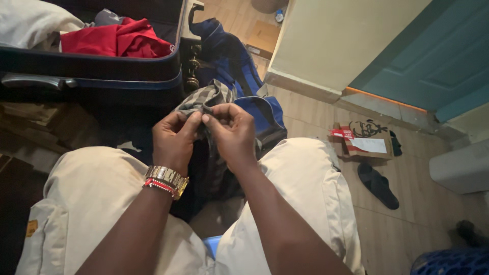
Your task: The person unbuttons and then buttons a plaid shirt by hand while it rests on their lap.
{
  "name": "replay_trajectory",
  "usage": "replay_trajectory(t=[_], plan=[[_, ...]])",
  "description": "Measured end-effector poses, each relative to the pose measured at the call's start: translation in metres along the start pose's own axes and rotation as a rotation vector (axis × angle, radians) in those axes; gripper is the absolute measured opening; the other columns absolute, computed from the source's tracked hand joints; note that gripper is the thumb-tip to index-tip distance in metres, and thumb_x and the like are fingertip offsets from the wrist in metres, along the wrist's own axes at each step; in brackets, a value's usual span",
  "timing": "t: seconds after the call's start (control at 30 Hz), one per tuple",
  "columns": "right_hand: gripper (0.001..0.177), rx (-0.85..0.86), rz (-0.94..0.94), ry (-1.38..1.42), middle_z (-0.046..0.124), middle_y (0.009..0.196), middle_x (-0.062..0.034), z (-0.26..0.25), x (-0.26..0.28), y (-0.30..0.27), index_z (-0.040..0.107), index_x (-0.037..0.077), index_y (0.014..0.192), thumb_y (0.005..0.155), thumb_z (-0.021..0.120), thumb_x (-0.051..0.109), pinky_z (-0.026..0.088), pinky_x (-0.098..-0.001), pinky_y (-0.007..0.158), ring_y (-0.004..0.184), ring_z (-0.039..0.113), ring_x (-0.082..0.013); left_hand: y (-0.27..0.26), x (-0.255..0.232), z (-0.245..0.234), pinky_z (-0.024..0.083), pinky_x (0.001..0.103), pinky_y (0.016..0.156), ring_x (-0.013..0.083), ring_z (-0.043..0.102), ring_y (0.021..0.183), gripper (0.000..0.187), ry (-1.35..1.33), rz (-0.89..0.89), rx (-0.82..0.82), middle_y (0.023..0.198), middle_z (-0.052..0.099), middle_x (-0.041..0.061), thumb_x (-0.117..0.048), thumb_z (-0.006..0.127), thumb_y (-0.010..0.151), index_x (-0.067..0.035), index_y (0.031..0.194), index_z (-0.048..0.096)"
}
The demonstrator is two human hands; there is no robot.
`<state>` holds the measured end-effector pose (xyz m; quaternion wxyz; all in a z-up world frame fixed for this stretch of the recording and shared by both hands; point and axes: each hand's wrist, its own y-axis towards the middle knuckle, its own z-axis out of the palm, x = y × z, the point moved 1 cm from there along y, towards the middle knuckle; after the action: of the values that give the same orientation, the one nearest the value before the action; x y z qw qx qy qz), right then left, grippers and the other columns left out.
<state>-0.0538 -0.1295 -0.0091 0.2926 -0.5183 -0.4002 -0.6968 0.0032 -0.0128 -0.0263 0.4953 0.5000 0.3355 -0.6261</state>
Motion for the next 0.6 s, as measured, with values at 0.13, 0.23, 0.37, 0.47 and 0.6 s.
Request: replay_trajectory(t=[0.13,0.23,0.37,0.47,0.6], plan=[[0.014,0.052,-0.001,0.051,0.074,0.091,-0.0068,-0.003,0.002,-0.003,0.068,-0.006,0.103,0.091,0.073,0.001,0.058,-0.0224,0.074,0.082,0.071,-0.0094,-0.005,-0.001,-0.003,0.045,0.021,0.061,0.0038,0.057,0.066,0.019,0.117,0.056,0.031,0.076,0.068,0.0,-0.015,0.074,0.095,-0.003,0.082,0.071],[0.013,0.094,0.018,0.119,0.073,0.093,-0.0063,-0.003,0.002,-0.003,0.068,-0.006,0.102,0.092,0.073,0.001,0.056,-0.0227,0.073,0.082,0.069,-0.0084,-0.007,-0.005,-0.001,0.045,0.021,0.059,0.0034,0.057,0.064,0.015,0.237,0.067,-0.015,0.075,0.068,-0.002,-0.016,0.073,0.093,-0.004,0.084,0.073],[0.013,0.102,0.032,0.043,0.074,0.09,-0.0073,-0.006,0.004,-0.001,0.069,-0.006,0.1,0.091,0.075,0.001,0.056,-0.0225,0.075,0.081,0.068,-0.0081,-0.009,-0.009,0.0,0.046,0.022,0.06,0.0036,0.059,0.065,0.016,0.26,0.066,0.003,0.075,0.069,-0.001,-0.018,0.073,0.093,-0.003,0.086,0.074],[0.012,0.097,0.029,0.009,0.074,0.089,-0.0068,-0.006,0.007,-0.002,0.07,-0.005,0.098,0.091,0.076,0.003,0.055,-0.0226,0.074,0.08,0.068,-0.0077,-0.009,-0.012,0.001,0.048,0.022,0.062,0.0028,0.062,0.068,0.014,0.238,0.076,0.023,0.078,0.072,-0.003,-0.017,0.073,0.092,-0.004,0.089,0.075],[0.013,0.095,-0.037,-0.09,0.071,0.092,-0.0054,-0.007,0.01,-0.002,0.072,-0.005,0.097,0.093,0.076,0.006,0.054,-0.0234,0.074,0.083,0.066,-0.0075,-0.011,-0.012,0.005,0.047,0.023,0.061,0.004,0.06,0.066,0.016,0.217,0.02,0.001,0.077,0.072,-0.001,-0.018,0.074,0.094,-0.003,0.089,0.076]])
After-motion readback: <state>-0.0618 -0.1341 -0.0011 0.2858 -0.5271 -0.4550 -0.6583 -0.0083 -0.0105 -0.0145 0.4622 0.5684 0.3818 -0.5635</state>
